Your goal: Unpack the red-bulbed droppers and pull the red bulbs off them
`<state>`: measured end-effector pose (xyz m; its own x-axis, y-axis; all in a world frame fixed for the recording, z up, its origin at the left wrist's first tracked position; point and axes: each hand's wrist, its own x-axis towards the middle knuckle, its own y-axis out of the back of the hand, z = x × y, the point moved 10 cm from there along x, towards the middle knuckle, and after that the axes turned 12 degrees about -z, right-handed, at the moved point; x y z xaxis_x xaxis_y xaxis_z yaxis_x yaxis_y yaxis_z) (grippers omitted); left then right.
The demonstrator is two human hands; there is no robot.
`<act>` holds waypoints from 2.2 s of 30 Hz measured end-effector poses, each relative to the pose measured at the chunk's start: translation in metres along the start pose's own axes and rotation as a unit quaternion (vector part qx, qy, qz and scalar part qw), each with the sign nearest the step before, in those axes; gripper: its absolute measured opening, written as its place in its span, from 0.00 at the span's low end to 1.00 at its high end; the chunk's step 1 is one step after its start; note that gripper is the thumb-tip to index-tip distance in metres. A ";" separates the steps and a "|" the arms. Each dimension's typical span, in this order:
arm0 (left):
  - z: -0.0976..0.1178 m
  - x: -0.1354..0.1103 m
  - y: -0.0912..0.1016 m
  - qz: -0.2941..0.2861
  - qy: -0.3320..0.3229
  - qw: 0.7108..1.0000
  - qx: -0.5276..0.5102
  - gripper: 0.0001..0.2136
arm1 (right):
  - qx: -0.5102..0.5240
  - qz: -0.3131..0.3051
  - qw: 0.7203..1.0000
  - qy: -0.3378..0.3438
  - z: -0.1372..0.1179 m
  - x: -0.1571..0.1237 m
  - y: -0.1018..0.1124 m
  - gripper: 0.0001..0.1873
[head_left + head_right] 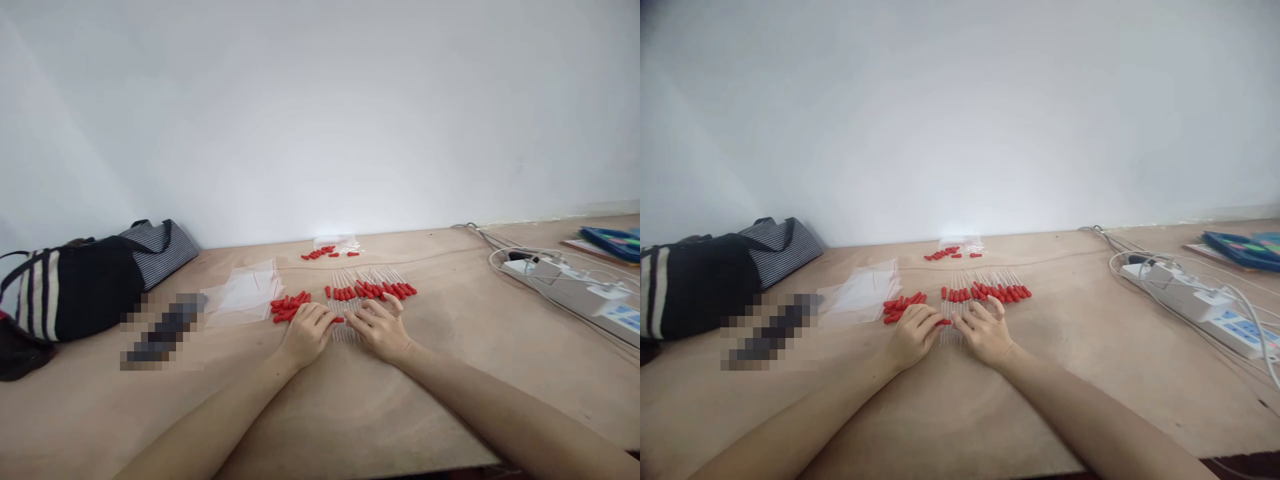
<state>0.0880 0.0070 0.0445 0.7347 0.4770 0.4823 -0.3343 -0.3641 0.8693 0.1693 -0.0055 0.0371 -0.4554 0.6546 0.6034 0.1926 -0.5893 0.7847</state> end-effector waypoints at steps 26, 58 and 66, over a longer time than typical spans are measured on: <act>0.007 -0.006 0.000 -0.021 0.011 0.997 0.069 0.11 | 0.085 0.001 0.996 0.016 0.001 -0.005 0.006 0.10; -0.183 -0.012 -0.025 -0.227 0.471 0.846 -0.099 0.07 | 0.163 0.008 0.983 -0.085 0.036 -0.006 -0.004 0.11; -0.075 0.001 -0.020 -0.150 0.324 0.914 -0.190 0.09 | 0.172 0.052 0.980 -0.089 0.032 -0.004 0.009 0.08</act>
<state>0.0510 0.0753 0.0355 0.3638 0.9288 0.0708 -0.4456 0.1067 0.8889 0.2010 0.0012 0.0464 -0.2655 0.6889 0.6745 0.5252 -0.4834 0.7004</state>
